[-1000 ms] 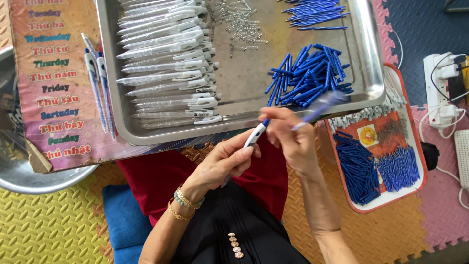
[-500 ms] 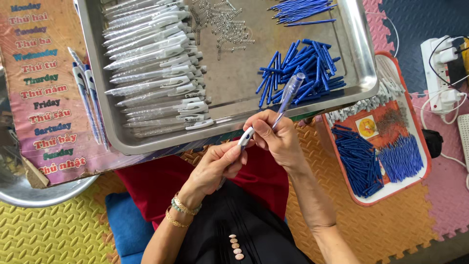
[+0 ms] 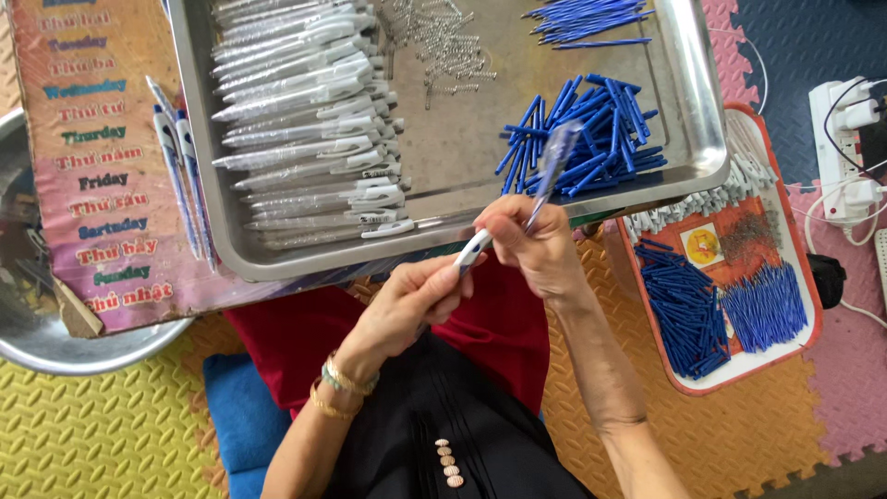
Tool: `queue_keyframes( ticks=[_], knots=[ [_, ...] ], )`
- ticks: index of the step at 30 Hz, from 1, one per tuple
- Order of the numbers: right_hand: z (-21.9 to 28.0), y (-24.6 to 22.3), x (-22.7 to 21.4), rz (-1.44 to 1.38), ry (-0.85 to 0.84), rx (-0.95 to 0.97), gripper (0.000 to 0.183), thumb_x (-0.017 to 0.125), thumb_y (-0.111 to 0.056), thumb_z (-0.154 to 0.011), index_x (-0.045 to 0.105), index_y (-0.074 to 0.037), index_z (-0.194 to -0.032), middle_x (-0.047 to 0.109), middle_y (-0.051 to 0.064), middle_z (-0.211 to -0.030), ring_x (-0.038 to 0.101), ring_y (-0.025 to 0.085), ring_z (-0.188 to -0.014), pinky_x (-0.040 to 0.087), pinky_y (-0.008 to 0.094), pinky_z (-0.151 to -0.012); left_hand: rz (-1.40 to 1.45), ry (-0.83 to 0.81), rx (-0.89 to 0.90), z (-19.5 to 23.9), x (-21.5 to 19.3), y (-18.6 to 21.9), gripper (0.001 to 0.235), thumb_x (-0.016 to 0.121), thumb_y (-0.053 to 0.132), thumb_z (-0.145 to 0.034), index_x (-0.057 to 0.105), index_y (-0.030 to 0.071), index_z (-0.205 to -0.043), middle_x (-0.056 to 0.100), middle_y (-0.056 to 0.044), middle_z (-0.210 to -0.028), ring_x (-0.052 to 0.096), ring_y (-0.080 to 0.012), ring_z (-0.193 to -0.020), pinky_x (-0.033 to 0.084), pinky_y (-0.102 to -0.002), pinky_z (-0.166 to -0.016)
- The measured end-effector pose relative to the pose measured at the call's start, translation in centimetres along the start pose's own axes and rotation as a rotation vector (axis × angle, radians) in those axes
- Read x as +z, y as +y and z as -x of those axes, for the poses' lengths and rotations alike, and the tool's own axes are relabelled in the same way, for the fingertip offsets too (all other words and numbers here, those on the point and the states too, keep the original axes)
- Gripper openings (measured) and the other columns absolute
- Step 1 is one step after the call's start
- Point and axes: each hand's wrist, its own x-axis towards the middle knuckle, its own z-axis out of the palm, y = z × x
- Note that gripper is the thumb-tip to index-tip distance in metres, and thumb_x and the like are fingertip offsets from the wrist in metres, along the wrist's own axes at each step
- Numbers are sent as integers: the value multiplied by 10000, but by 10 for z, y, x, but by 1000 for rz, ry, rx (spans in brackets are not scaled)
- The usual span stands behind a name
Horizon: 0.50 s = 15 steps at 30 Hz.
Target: The person assembles pens by inserting blue ink cartridges into white pen bodies. They pick up a pen body and a cartridge, insert the cartridge, and place the assembled pen into a metal bowl. The person repeats this process throughout the video.
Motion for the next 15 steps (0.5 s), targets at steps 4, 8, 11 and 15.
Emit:
queue_keyframes(
  ticks=[4,8,11,15],
  knots=[
    [0,-8,-6,162,18,-107,432,573,-282,-1178,748,92,-1052,526,100,-625,422,95,-476,393,215,-510,126,15,-70,-5,-5,3,399,521,285,-1190,720,-25,-1342,683,-146,-962,483,-43,-652,304,-142,-498],
    [15,-16,-4,40,103,-205,645,359,-588,-1162,643,-28,-1015,613,170,-1004,590,149,-672,537,260,-651,230,32,-123,-8,-11,2,410,518,310,-1191,683,-4,-1395,674,-149,-1080,496,-57,-698,315,-125,-507],
    [34,-14,5,-24,119,-187,665,359,-638,-1130,617,-44,-979,599,149,-919,656,170,-614,608,271,-578,286,41,-151,-11,-14,-5,428,529,324,-1188,677,2,-1429,672,-152,-1087,495,-73,-697,304,-128,-507],
    [41,-31,33,126,95,-189,307,692,-220,-1096,669,59,-971,670,272,-1025,796,309,-793,727,446,-739,330,73,-171,-13,-15,-11,403,561,332,-1180,688,16,-1395,688,-154,-1073,515,-86,-705,304,-137,-519]
  ],
)
